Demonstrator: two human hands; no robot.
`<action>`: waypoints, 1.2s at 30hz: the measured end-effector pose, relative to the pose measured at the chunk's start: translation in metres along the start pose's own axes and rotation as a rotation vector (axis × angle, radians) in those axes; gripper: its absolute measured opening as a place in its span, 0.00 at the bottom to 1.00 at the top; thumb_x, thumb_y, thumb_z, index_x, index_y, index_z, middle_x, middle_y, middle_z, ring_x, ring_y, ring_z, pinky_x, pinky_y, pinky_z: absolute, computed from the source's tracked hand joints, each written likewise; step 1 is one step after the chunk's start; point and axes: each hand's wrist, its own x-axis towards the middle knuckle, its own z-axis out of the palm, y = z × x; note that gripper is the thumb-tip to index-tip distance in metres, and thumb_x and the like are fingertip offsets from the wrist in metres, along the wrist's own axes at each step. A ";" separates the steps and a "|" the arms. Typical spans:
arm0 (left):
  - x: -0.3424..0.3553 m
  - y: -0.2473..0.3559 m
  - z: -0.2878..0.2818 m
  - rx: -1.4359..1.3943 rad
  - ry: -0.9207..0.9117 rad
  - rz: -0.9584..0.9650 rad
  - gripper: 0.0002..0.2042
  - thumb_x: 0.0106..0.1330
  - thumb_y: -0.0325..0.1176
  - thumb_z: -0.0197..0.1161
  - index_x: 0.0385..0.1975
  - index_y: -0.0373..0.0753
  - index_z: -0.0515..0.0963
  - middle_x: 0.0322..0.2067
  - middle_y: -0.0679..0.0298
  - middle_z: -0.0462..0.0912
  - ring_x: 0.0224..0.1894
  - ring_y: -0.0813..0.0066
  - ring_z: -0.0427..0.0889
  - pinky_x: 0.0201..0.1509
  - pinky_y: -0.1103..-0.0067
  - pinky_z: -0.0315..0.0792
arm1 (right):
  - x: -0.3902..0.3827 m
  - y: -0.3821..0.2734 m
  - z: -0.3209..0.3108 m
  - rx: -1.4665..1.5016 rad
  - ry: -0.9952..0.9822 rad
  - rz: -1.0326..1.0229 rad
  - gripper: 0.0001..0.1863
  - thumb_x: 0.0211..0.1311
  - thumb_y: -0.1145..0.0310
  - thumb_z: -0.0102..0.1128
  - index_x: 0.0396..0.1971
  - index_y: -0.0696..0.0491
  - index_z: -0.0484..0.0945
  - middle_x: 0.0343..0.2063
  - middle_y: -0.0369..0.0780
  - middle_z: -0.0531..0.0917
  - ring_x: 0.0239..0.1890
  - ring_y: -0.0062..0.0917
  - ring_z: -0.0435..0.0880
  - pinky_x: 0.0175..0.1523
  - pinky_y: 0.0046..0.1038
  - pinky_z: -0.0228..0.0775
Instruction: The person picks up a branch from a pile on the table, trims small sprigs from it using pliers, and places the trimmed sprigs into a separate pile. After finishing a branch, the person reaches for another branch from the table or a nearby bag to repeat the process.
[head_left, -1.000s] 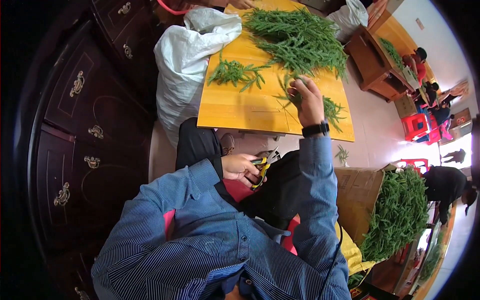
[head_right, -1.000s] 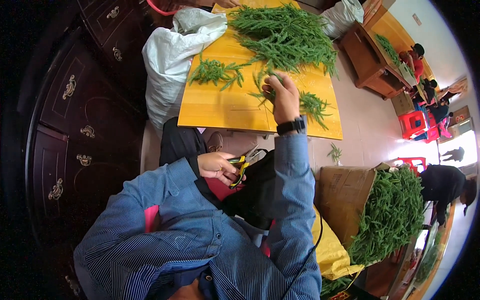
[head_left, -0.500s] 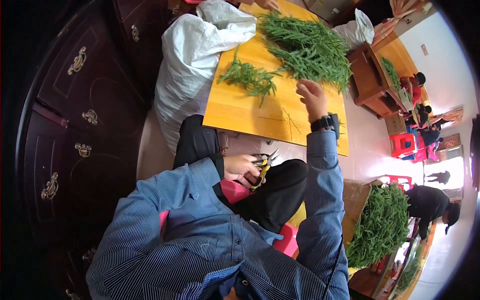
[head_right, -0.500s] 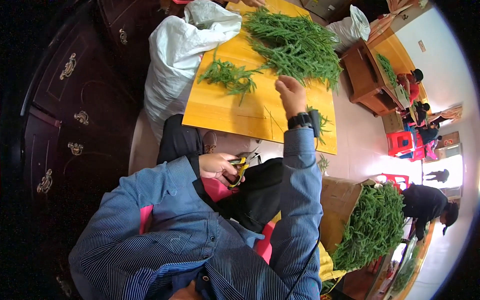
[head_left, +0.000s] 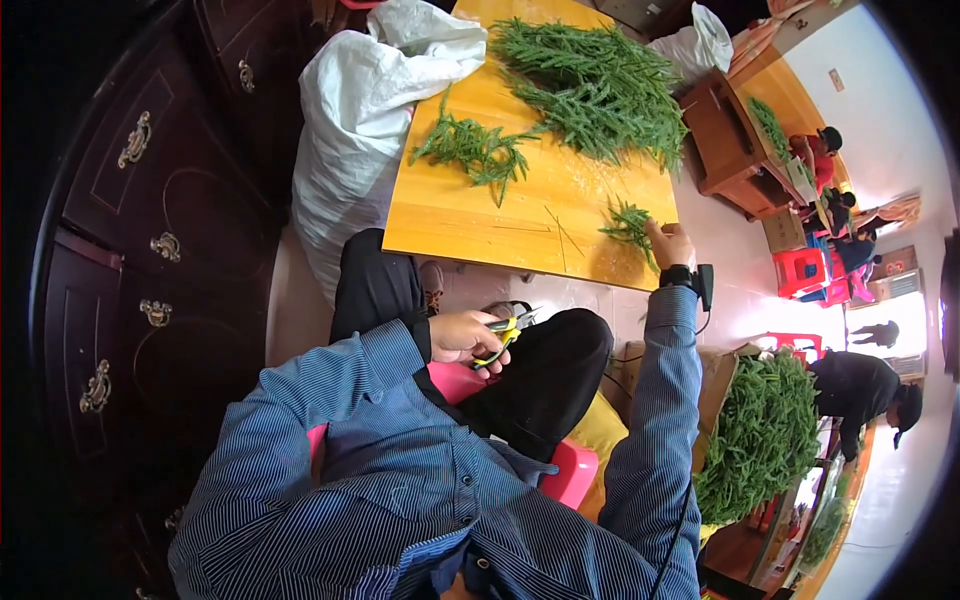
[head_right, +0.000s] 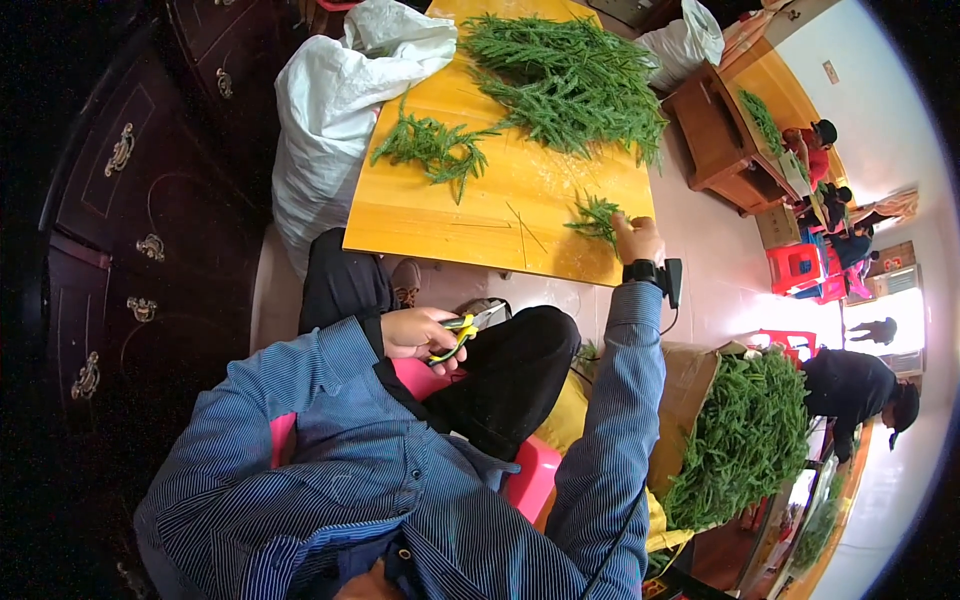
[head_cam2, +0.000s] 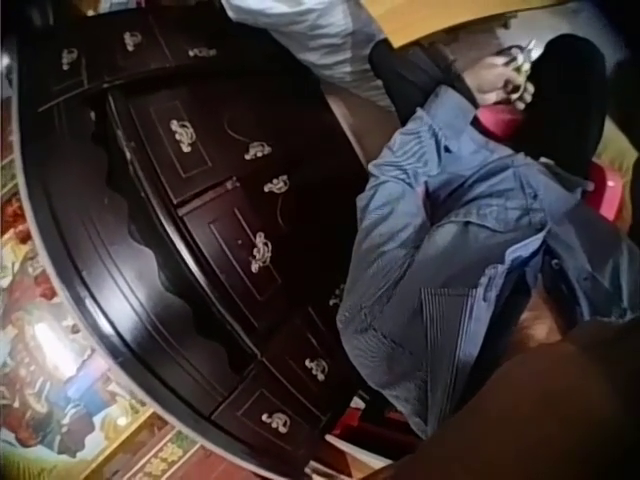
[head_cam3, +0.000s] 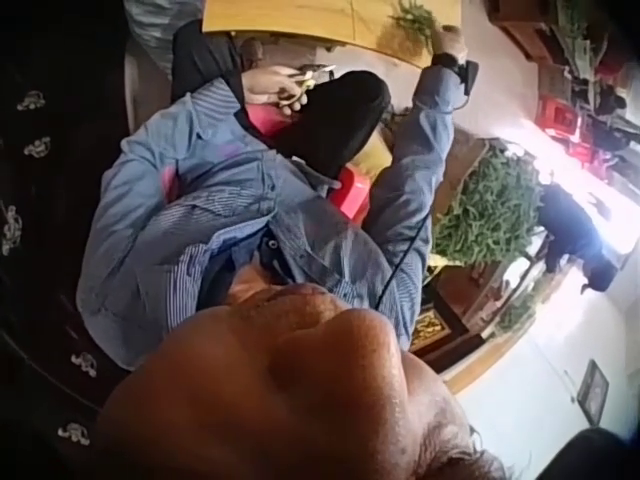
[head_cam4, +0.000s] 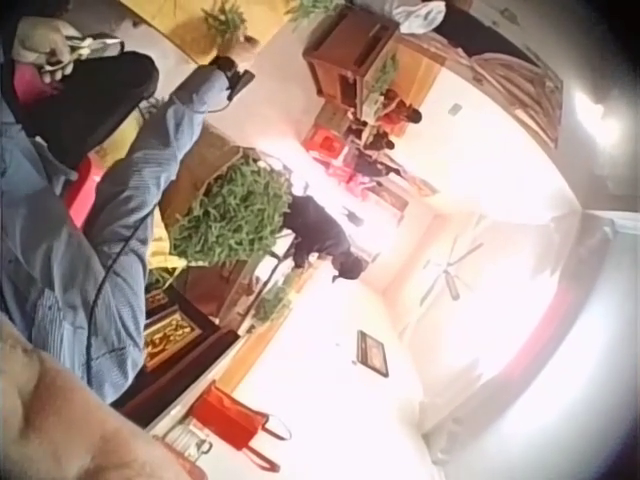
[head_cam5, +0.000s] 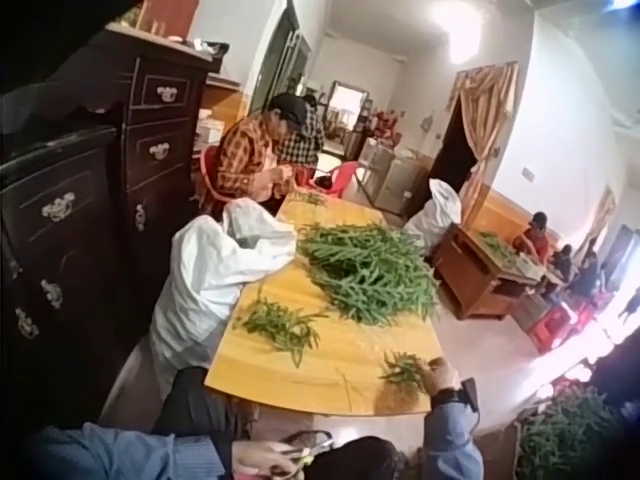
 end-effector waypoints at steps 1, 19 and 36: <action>0.001 0.000 0.000 -0.013 0.000 0.009 0.13 0.66 0.23 0.53 0.49 0.36 0.66 0.37 0.55 0.78 0.36 0.66 0.81 0.37 0.68 0.78 | -0.001 0.002 0.008 -0.058 0.025 -0.009 0.33 0.49 0.43 0.67 0.46 0.56 0.80 0.34 0.46 0.86 0.38 0.39 0.85 0.48 0.35 0.75; -0.005 0.005 -0.002 -0.037 0.023 0.020 0.12 0.67 0.24 0.53 0.50 0.35 0.66 0.40 0.54 0.79 0.38 0.67 0.80 0.40 0.70 0.77 | -0.013 0.017 0.013 0.253 0.003 -0.009 0.22 0.54 0.52 0.62 0.41 0.54 0.82 0.32 0.43 0.87 0.38 0.36 0.85 0.45 0.36 0.75; -0.010 0.010 0.006 0.029 0.033 0.024 0.17 0.64 0.23 0.55 0.53 0.36 0.67 0.39 0.57 0.77 0.37 0.71 0.79 0.39 0.74 0.76 | -0.003 0.009 0.026 0.863 0.259 0.007 0.08 0.52 0.67 0.66 0.27 0.57 0.80 0.21 0.35 0.80 0.27 0.16 0.76 0.35 0.21 0.69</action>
